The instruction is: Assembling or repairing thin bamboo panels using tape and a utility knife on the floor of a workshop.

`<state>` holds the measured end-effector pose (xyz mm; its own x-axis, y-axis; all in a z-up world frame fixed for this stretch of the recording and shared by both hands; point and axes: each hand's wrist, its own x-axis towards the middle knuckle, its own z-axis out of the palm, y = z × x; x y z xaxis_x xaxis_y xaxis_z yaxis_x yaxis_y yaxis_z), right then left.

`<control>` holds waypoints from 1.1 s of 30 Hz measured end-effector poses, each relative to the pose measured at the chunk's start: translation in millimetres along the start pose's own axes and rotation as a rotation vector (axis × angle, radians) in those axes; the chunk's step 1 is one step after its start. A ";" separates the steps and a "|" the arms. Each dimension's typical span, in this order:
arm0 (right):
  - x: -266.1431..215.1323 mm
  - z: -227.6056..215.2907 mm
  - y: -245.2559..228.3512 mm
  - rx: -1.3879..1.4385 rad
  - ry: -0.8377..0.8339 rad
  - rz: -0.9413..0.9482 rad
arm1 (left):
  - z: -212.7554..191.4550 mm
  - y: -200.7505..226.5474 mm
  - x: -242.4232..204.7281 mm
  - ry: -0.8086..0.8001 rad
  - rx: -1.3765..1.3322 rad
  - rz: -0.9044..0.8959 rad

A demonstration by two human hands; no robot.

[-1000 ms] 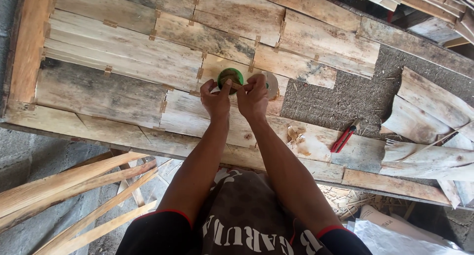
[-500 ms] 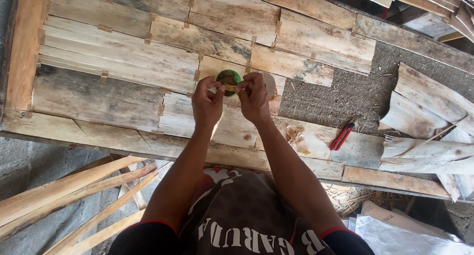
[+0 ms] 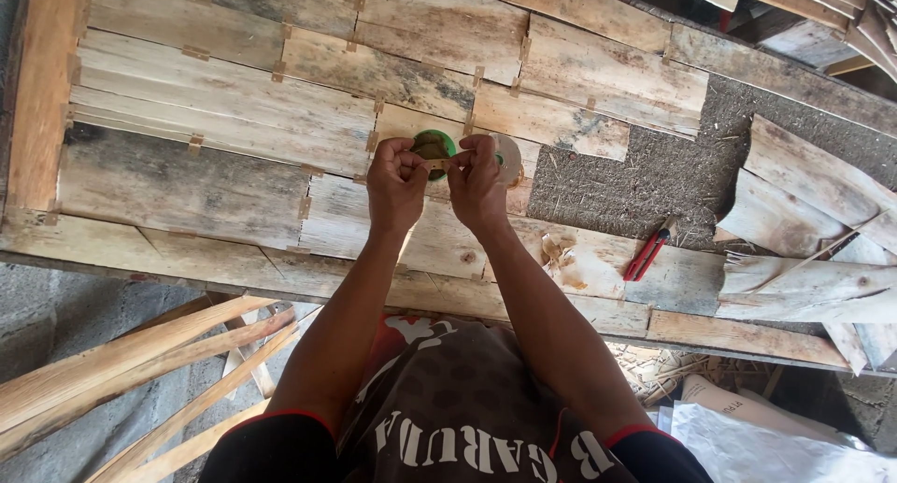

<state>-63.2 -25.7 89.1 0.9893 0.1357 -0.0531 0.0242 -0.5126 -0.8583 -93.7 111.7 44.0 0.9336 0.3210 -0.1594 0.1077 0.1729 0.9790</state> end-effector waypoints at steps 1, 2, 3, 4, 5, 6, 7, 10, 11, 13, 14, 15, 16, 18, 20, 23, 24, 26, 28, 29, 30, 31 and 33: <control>-0.5 -0.6 -3.0 -0.001 0.002 0.001 | 1.1 5.3 -1.7 -0.002 0.000 0.000; -1.1 -1.2 -5.7 -0.023 0.012 0.004 | 2.4 10.4 -3.4 0.011 0.039 0.028; -2.6 -2.2 -7.9 -0.046 0.022 0.010 | 4.0 15.1 -6.0 0.022 0.078 0.054; -3.8 -2.8 -11.2 -0.047 0.024 0.013 | 5.6 13.1 -6.9 0.018 0.078 0.053; -4.9 -3.2 -14.7 -0.068 0.035 0.010 | 6.8 11.3 -7.7 0.025 0.052 0.055; -5.8 -3.4 -18.3 -0.088 0.046 0.007 | 7.9 9.5 -8.3 0.033 0.025 0.058; -6.1 -4.4 -19.4 -0.089 0.048 0.010 | 9.1 7.4 -8.6 0.029 0.025 0.055; -6.0 -5.0 -12.4 -0.186 0.071 0.000 | 11.2 -4.1 -8.9 0.053 -0.056 0.038; -4.7 -4.1 -3.0 -0.240 0.091 -0.025 | 11.8 -11.7 -8.0 0.080 -0.124 0.044; -2.9 -7.9 3.8 -0.294 0.111 -0.049 | 12.3 -21.2 -4.1 0.107 -0.193 0.048; -2.6 -12.3 1.0 -0.338 0.137 -0.071 | 11.9 -23.2 -1.2 0.109 -0.227 0.009; -3.4 -15.7 -1.9 -0.381 0.160 -0.094 | 10.1 -25.4 0.4 0.115 -0.260 -0.032; -4.2 -16.4 3.4 -0.381 0.158 -0.093 | 9.9 -23.1 1.1 0.117 -0.259 -0.033; -2.4 -18.1 13.4 -0.378 0.157 -0.056 | 10.0 -17.7 5.9 0.105 -0.166 -0.160; 1.8 -12.2 21.3 -0.307 0.139 -0.009 | 9.5 -14.3 6.3 0.116 -0.039 -0.072; 4.3 -0.2 34.7 -0.185 0.114 0.072 | 10.2 -0.4 2.1 0.153 0.296 0.093; 5.4 4.1 39.2 -0.133 0.108 0.101 | 11.1 6.0 0.8 0.181 0.503 0.172; 6.8 15.1 46.2 -0.141 0.111 0.093 | 12.2 1.9 0.2 0.192 0.545 0.199; 9.7 23.5 50.6 -0.150 0.115 0.084 | 13.5 -0.5 0.3 0.202 0.587 0.227; 10.7 26.8 51.4 -0.162 0.122 0.072 | 13.8 -0.9 -0.4 0.204 0.585 0.250; 11.9 30.0 52.2 -0.173 0.129 0.059 | 14.0 -1.2 -1.0 0.206 0.583 0.274; 12.8 32.3 51.3 -0.172 0.128 0.059 | 13.5 -2.0 -1.3 0.206 0.584 0.274; 15.0 36.5 49.3 -0.092 0.127 0.140 | 12.8 -3.2 -1.5 0.205 0.611 0.262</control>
<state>-52.3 -17.9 27.4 0.9939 -0.0475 -0.0991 -0.1079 -0.5952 -0.7963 -91.1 98.7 42.7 0.8781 0.4604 0.1300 0.1172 -0.4705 0.8746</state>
